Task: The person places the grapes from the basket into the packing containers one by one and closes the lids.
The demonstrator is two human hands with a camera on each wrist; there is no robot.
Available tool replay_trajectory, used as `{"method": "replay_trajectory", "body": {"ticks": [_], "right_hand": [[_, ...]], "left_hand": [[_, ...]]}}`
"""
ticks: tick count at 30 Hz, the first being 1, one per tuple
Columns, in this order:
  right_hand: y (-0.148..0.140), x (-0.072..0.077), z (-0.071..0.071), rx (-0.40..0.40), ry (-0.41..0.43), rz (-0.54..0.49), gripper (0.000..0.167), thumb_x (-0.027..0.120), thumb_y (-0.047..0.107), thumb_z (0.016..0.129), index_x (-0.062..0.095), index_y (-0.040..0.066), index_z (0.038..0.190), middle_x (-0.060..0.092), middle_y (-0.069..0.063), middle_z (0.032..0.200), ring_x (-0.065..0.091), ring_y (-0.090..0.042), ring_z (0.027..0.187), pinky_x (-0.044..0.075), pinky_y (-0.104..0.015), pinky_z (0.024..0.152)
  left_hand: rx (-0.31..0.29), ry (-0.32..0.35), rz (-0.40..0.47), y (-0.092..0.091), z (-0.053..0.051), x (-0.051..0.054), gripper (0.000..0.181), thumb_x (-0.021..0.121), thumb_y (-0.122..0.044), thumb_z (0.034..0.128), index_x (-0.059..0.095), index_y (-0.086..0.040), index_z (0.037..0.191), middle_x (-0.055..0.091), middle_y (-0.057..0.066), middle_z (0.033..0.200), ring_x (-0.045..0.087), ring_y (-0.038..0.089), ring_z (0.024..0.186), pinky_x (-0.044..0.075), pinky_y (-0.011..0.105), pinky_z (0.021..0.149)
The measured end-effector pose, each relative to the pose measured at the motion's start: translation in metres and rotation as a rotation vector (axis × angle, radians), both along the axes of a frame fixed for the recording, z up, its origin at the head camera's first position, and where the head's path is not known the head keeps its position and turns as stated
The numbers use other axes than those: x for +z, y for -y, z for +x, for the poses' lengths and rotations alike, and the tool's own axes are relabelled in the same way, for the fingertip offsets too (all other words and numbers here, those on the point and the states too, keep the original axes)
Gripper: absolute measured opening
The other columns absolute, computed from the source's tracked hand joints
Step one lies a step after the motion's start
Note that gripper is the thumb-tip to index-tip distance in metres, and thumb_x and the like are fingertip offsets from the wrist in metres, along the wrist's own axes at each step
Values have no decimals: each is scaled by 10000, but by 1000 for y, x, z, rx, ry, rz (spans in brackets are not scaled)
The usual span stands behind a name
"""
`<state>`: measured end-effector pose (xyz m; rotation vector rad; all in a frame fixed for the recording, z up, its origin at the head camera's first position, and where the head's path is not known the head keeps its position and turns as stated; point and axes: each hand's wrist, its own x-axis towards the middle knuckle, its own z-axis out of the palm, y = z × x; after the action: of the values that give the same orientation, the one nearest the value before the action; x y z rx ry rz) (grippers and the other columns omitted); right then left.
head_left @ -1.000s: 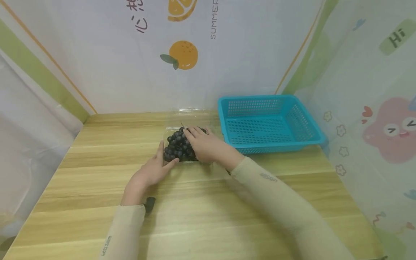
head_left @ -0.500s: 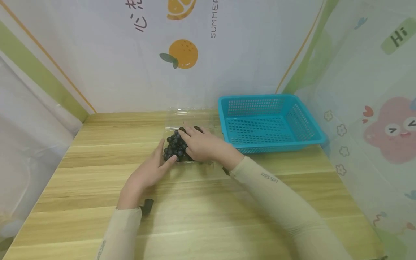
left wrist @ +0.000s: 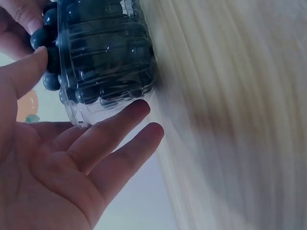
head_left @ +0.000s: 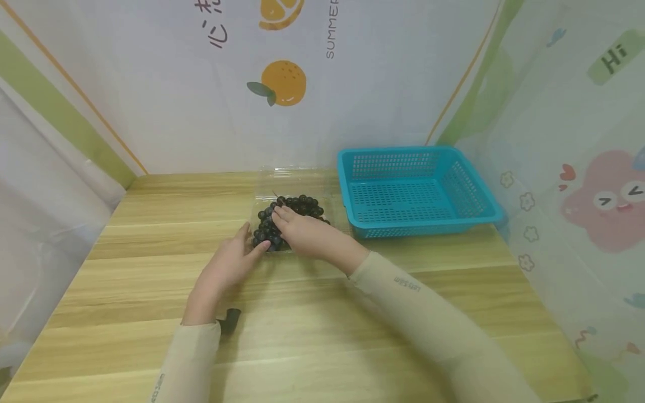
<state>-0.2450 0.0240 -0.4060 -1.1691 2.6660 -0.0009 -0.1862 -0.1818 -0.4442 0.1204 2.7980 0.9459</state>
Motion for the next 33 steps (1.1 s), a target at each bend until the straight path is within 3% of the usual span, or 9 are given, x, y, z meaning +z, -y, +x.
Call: {"method": "replay_trajectory", "body": {"ticks": [3,6,11,17,21,25,28,33], "right_hand": [[-5,-8,-1,16,19,-39,615,410,216,1169,167,18,1698,76,-155,1803,65,-292,1687,380,-364,1288],[-10,-19,0,22,34,-91,716,402,375,1166,81,40,1711,-18,-143,1812,-8,-293,1691,279,-475,1336],[-15,-33,4,32,-31,-85,966,446,614,1095,-59,66,1708,-169,-134,1798,-108,-297,1684,213,-559,1347],[-17,-30,0,1,-15,-151,988,500,601,1082,-76,105,1713,-158,-115,1806,-54,-277,1694,234,-546,1345],[-19,-22,-2,-78,27,-196,909,456,604,1094,-25,166,1728,-116,-90,1817,52,-262,1697,224,-553,1353],[-21,-16,0,-173,49,-195,871,392,649,1093,22,191,1734,-67,-119,1819,46,-283,1698,156,-598,1360],[-24,-13,1,-244,62,-205,861,377,659,1092,46,192,1735,-25,-154,1816,62,-318,1695,126,-605,1364],[-29,-9,2,-405,118,-290,832,348,628,1108,82,147,1733,-9,-210,1804,74,-408,1680,134,-610,1360]], "left_hand": [[16,19,9,-1,-2,3,924,496,-540,1104,114,78,1675,394,352,1633,491,520,1464,359,670,1239],[40,29,21,-3,-5,6,845,536,-431,1113,158,84,1667,439,354,1603,508,519,1452,385,672,1222],[84,67,44,-4,-8,12,799,591,-332,1098,191,60,1668,475,340,1581,507,512,1457,388,692,1209],[58,128,133,2,-9,15,852,584,-361,1093,123,38,1688,407,355,1627,461,527,1489,387,703,1207],[30,199,247,11,-7,14,943,605,-452,1075,59,-19,1710,374,355,1654,410,543,1520,381,707,1215],[-5,276,314,14,-10,18,1031,571,-582,1061,-37,-70,1717,331,358,1676,477,521,1486,378,712,1216],[-21,298,328,15,-17,25,1029,495,-635,1072,-87,-78,1712,291,365,1691,522,519,1451,390,700,1215],[2,265,326,13,-37,37,954,408,-613,1105,-74,-53,1709,237,351,1716,417,540,1517,382,664,1240]]}}
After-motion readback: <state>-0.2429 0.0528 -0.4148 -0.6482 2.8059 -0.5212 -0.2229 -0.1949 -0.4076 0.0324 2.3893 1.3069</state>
